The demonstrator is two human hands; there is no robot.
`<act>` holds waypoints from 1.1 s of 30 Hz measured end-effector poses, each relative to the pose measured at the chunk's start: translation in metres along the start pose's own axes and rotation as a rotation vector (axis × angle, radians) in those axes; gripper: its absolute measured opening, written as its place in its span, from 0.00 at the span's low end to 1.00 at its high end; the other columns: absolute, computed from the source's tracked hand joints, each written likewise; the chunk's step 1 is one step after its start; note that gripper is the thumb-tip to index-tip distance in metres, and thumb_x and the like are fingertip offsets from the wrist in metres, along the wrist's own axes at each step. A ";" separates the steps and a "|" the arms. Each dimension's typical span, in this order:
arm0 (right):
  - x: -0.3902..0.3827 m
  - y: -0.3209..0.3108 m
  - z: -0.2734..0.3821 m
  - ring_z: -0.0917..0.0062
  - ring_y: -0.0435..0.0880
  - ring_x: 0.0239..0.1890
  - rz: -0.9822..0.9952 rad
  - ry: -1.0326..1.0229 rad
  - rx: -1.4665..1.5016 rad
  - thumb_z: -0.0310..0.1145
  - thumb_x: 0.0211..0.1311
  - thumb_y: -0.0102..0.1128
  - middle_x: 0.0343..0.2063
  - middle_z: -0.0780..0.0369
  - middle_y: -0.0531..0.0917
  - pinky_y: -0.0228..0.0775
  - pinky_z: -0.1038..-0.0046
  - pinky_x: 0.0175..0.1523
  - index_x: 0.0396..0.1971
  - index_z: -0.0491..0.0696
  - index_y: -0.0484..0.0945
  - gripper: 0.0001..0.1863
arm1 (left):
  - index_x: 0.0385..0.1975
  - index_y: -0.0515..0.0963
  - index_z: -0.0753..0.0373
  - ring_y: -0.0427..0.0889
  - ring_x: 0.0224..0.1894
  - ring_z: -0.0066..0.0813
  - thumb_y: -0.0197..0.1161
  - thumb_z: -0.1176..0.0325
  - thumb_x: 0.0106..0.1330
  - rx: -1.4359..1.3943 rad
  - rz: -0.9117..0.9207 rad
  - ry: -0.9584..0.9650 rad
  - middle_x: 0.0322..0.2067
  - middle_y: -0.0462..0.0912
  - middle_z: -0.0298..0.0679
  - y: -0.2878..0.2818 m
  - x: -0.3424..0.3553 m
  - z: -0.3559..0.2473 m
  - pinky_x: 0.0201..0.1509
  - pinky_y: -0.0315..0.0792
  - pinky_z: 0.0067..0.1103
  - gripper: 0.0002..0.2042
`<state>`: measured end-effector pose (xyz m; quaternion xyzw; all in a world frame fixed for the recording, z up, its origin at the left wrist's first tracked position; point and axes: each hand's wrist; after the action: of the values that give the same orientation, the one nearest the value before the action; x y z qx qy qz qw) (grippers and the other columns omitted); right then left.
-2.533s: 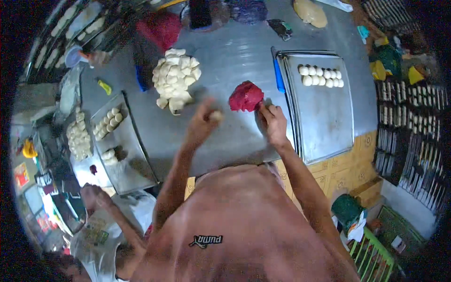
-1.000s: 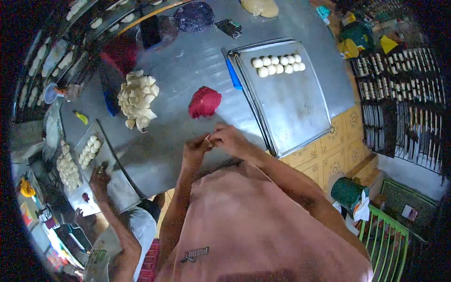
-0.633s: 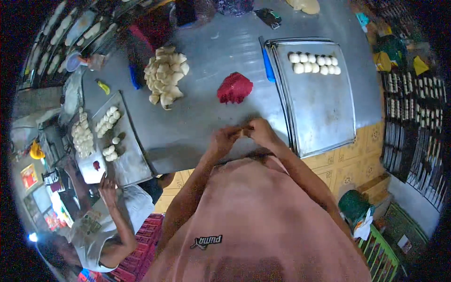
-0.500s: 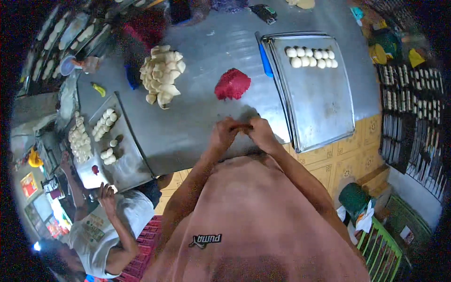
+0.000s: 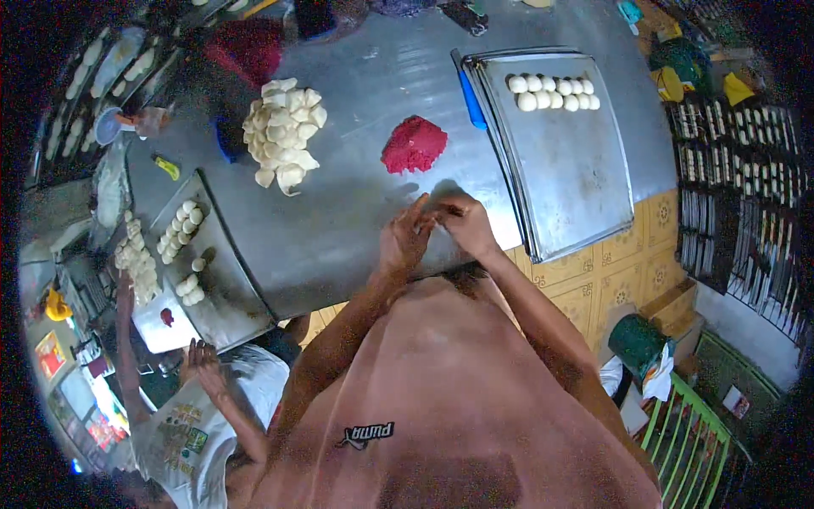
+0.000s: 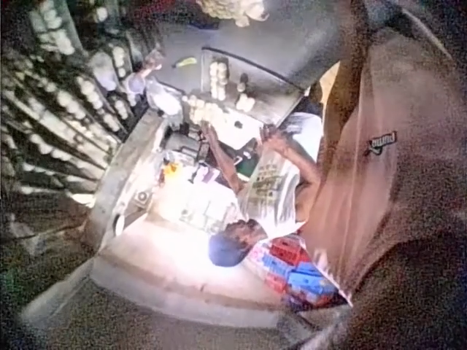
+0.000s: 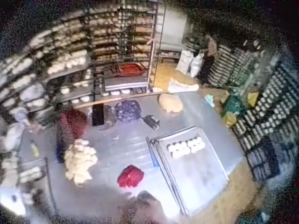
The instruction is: Shaping individual portions of bread dough into uniform rolls and placing them on a baking tray.
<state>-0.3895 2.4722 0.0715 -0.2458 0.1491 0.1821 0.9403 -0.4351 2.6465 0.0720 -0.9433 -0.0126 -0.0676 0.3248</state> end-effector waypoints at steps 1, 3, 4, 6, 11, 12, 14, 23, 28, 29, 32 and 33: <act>-0.003 -0.003 -0.001 0.79 0.82 0.42 -0.066 -0.091 0.066 0.27 0.65 0.63 0.43 0.57 0.85 0.76 0.76 0.46 0.51 0.41 0.81 0.15 | 0.61 0.72 0.65 0.85 0.39 0.39 0.66 0.74 0.63 -0.155 0.063 -0.198 0.36 0.86 0.46 0.000 0.001 0.001 0.41 0.80 0.30 0.25; -0.013 -0.010 -0.002 0.79 0.82 0.43 -0.083 -0.099 0.088 0.28 0.67 0.61 0.44 0.58 0.84 0.76 0.76 0.46 0.54 0.41 0.79 0.17 | 0.59 0.73 0.65 0.86 0.39 0.34 0.66 0.74 0.63 -0.299 0.118 -0.396 0.36 0.87 0.44 0.004 0.003 0.002 0.42 0.80 0.28 0.23; -0.020 -0.012 0.000 0.80 0.82 0.43 -0.112 -0.140 0.112 0.28 0.69 0.60 0.44 0.59 0.84 0.77 0.75 0.46 0.57 0.41 0.77 0.18 | 0.59 0.73 0.66 0.85 0.39 0.32 0.66 0.73 0.64 -0.530 0.116 -0.533 0.38 0.87 0.43 0.006 0.004 0.002 0.44 0.79 0.26 0.23; -0.030 -0.019 0.006 0.80 0.81 0.45 0.108 0.190 0.474 0.27 0.71 0.57 0.45 0.61 0.83 0.76 0.76 0.48 0.59 0.40 0.74 0.19 | 0.59 0.73 0.67 0.84 0.39 0.30 0.66 0.71 0.65 -0.770 0.133 -0.668 0.39 0.87 0.41 0.017 0.006 -0.004 0.47 0.79 0.25 0.23; -0.010 -0.076 0.017 0.76 0.83 0.45 -0.088 -0.056 0.226 0.29 0.68 0.61 0.43 0.56 0.84 0.76 0.75 0.49 0.47 0.39 0.80 0.12 | 0.60 0.72 0.69 0.81 0.43 0.25 0.64 0.67 0.69 -1.018 0.133 -0.739 0.41 0.85 0.41 0.054 0.027 -0.030 0.52 0.76 0.24 0.22; -0.001 -0.100 0.014 0.71 0.83 0.45 -0.178 -0.058 0.052 0.31 0.67 0.62 0.42 0.54 0.84 0.76 0.72 0.49 0.45 0.39 0.81 0.12 | 0.60 0.72 0.69 0.81 0.43 0.25 0.64 0.67 0.69 -1.013 0.152 -0.746 0.41 0.85 0.41 0.058 0.031 -0.033 0.52 0.76 0.24 0.22; 0.019 -0.152 0.002 0.57 0.83 0.44 -0.327 -0.253 -0.343 0.32 0.61 0.63 0.40 0.47 0.84 0.75 0.63 0.48 0.42 0.38 0.82 0.14 | 0.60 0.75 0.63 0.81 0.50 0.28 0.62 0.65 0.71 -0.935 0.129 -0.587 0.50 0.83 0.42 0.064 0.035 -0.033 0.54 0.76 0.25 0.19; 0.060 -0.189 0.015 0.51 0.82 0.43 -0.347 -0.085 -0.608 0.34 0.61 0.62 0.41 0.46 0.82 0.74 0.59 0.49 0.54 0.40 0.78 0.22 | 0.49 0.81 0.60 0.84 0.41 0.35 0.61 0.69 0.69 -0.095 -0.053 -0.423 0.40 0.86 0.43 -0.032 0.009 0.049 0.47 0.77 0.29 0.11; 0.007 -0.130 0.009 0.64 0.83 0.40 -0.526 -0.024 -0.378 0.37 0.70 0.59 0.40 0.52 0.80 0.73 0.66 0.45 0.56 0.43 0.77 0.20 | 0.50 0.79 0.58 0.74 0.49 0.52 0.58 0.70 0.64 0.516 -0.360 -0.083 0.50 0.77 0.43 -0.144 0.036 0.114 0.55 0.71 0.39 0.14; 0.002 -0.112 0.003 0.66 0.83 0.40 -0.469 -0.087 -0.403 0.37 0.70 0.59 0.39 0.52 0.81 0.74 0.65 0.43 0.54 0.42 0.78 0.19 | 0.50 0.79 0.58 0.74 0.49 0.52 0.58 0.70 0.64 0.510 -0.343 -0.084 0.50 0.77 0.43 -0.157 0.045 0.120 0.55 0.71 0.39 0.14; -0.006 -0.059 -0.009 0.66 0.84 0.41 -0.305 -0.077 -0.095 0.33 0.67 0.62 0.39 0.53 0.83 0.76 0.64 0.39 0.48 0.41 0.80 0.14 | 0.46 0.79 0.59 0.77 0.46 0.55 0.60 0.68 0.63 0.516 -0.108 -0.088 0.48 0.78 0.46 -0.176 0.062 0.120 0.51 0.73 0.41 0.12; -0.005 -0.048 -0.010 0.64 0.84 0.41 -0.271 -0.127 -0.191 0.31 0.65 0.63 0.40 0.53 0.83 0.76 0.64 0.38 0.47 0.42 0.81 0.13 | 0.45 0.79 0.59 0.79 0.44 0.54 0.61 0.68 0.63 0.522 0.054 -0.143 0.46 0.79 0.48 -0.174 0.060 0.115 0.49 0.74 0.42 0.12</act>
<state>-0.3760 2.4271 0.0848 -0.3396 0.0368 0.0823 0.9362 -0.3734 2.8535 0.0969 -0.8299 -0.0274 0.0134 0.5571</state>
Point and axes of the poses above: each hand's wrist, its own x-axis towards the middle knuckle, its own y-axis out of the palm, z = x × y
